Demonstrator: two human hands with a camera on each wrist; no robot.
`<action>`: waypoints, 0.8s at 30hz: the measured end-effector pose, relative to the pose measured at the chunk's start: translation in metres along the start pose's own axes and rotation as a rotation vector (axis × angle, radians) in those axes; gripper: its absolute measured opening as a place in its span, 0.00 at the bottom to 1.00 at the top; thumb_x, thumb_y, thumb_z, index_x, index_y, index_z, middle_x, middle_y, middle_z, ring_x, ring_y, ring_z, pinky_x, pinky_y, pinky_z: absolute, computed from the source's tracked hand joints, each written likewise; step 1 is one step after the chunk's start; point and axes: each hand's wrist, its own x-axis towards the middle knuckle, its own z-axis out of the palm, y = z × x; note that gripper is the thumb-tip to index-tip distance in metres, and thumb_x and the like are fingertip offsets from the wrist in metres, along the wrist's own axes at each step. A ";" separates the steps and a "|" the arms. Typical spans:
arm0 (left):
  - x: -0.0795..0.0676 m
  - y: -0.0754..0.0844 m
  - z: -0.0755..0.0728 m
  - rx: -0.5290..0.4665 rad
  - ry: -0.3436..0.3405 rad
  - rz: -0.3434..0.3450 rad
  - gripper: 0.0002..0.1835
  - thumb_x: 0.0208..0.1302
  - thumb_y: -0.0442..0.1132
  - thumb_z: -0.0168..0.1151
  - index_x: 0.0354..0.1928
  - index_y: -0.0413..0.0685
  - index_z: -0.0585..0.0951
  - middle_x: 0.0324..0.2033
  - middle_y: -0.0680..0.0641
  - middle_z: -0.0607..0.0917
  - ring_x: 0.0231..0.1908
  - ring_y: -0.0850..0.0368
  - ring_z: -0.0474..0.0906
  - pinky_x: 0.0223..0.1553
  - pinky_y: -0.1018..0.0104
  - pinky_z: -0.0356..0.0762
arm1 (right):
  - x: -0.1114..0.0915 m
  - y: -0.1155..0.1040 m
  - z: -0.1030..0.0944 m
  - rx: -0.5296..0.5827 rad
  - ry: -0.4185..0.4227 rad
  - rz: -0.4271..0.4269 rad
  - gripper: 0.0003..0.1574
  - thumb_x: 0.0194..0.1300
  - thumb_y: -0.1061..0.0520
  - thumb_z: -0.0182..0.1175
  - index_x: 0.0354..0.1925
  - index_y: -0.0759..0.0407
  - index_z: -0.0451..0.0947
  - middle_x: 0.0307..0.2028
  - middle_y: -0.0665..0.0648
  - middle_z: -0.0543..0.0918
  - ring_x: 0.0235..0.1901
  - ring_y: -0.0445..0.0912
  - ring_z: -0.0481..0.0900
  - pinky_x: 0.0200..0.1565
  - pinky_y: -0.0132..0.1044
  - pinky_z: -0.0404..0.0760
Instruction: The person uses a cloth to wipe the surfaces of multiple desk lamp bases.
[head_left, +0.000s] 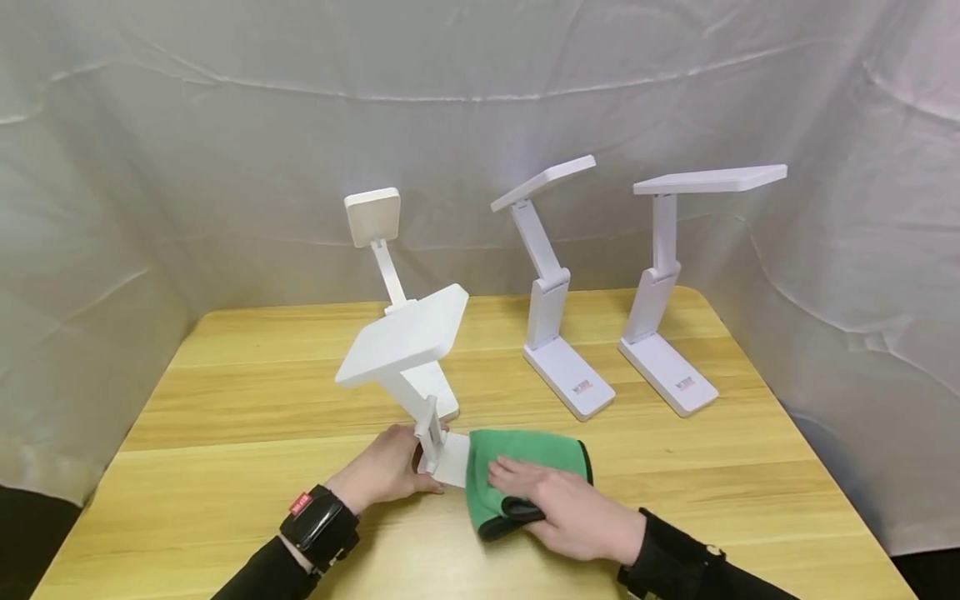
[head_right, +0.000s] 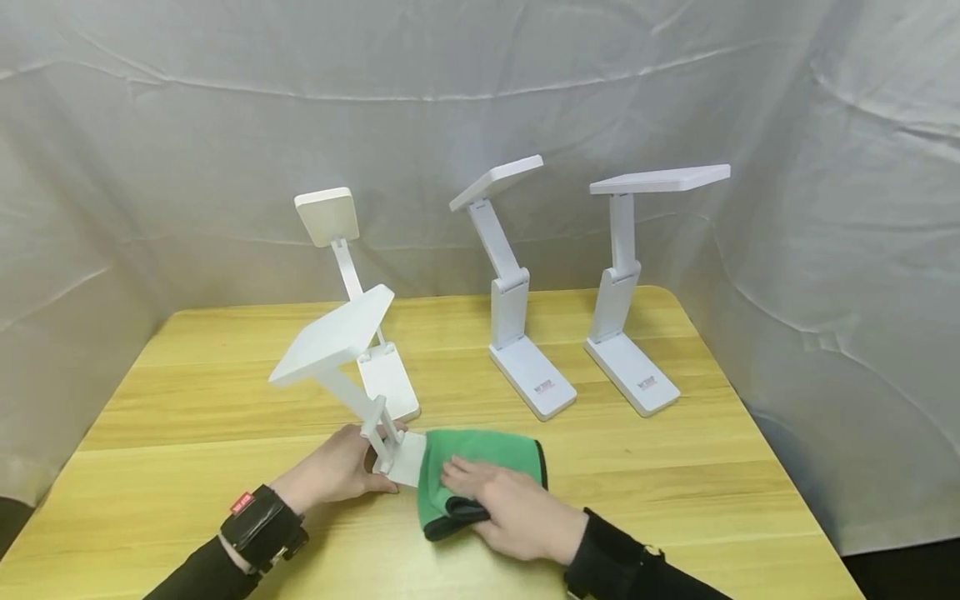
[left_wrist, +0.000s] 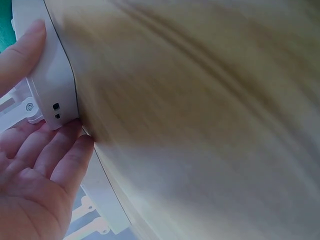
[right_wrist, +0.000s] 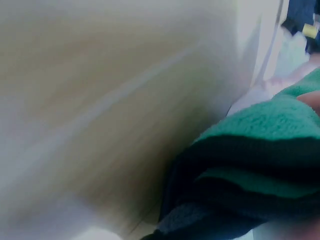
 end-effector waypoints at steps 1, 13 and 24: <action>0.000 0.000 0.000 -0.001 0.001 -0.003 0.35 0.37 0.44 0.78 0.51 0.42 0.76 0.40 0.45 0.84 0.39 0.53 0.79 0.46 0.56 0.79 | 0.000 0.003 -0.002 0.006 0.001 0.019 0.36 0.59 0.63 0.56 0.66 0.59 0.64 0.68 0.57 0.64 0.68 0.51 0.58 0.64 0.52 0.63; 0.000 -0.002 0.000 0.017 0.002 0.025 0.26 0.40 0.45 0.76 0.44 0.50 0.77 0.33 0.55 0.82 0.33 0.61 0.78 0.37 0.65 0.80 | 0.035 -0.007 0.006 -0.056 0.013 -0.058 0.35 0.61 0.59 0.56 0.66 0.61 0.64 0.67 0.61 0.64 0.67 0.53 0.58 0.65 0.49 0.61; 0.000 -0.002 0.001 0.011 0.006 0.009 0.37 0.37 0.44 0.78 0.53 0.41 0.76 0.39 0.45 0.84 0.37 0.55 0.79 0.43 0.59 0.79 | 0.001 0.003 0.000 0.039 0.020 0.066 0.33 0.62 0.61 0.56 0.66 0.60 0.65 0.68 0.58 0.63 0.68 0.52 0.57 0.64 0.52 0.63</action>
